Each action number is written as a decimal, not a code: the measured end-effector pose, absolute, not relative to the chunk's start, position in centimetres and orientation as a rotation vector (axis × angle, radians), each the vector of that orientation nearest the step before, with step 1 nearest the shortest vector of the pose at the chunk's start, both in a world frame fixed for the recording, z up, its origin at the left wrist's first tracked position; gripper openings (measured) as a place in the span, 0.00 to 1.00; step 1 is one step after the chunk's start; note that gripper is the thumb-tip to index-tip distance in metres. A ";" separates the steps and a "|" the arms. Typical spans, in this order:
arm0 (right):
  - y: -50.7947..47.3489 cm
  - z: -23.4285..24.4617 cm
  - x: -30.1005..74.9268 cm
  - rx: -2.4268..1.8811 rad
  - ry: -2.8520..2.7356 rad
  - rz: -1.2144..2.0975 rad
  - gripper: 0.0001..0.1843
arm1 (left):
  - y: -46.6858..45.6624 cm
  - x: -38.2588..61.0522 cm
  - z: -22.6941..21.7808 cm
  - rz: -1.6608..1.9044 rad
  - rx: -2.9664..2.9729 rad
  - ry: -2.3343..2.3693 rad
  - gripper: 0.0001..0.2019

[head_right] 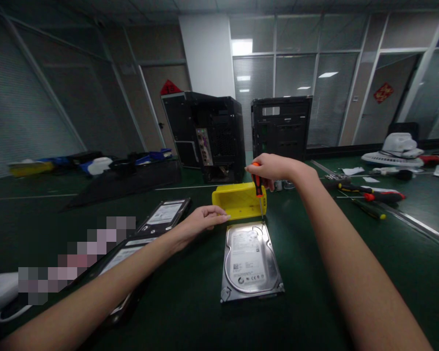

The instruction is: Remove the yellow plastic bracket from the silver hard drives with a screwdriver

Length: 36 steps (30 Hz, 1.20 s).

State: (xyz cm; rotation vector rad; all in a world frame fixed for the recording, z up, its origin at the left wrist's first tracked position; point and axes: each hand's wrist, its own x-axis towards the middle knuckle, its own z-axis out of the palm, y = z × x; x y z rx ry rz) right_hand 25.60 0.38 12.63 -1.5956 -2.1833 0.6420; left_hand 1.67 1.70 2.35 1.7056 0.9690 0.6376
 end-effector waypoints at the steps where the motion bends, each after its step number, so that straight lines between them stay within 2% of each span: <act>1: 0.3 12.7 25.6 -1.598 -2.183 0.643 0.19 | 1.8 1.6 2.3 0.641 1.705 0.971 0.16; 6: 0.0 13.0 25.8 -1.632 -2.158 0.686 0.16 | 2.0 1.5 2.0 0.660 1.701 0.993 0.16; 15: 0.2 13.1 26.3 -1.700 -2.153 0.515 0.28 | 2.1 1.5 2.0 0.660 1.678 1.026 0.16; 24: 0.1 13.0 25.8 -1.682 -2.133 0.582 0.21 | 2.1 1.3 1.9 0.668 1.683 1.061 0.17; 36: 0.1 12.8 25.5 -1.656 -2.123 0.605 0.31 | 2.5 1.0 1.6 0.627 1.712 1.114 0.19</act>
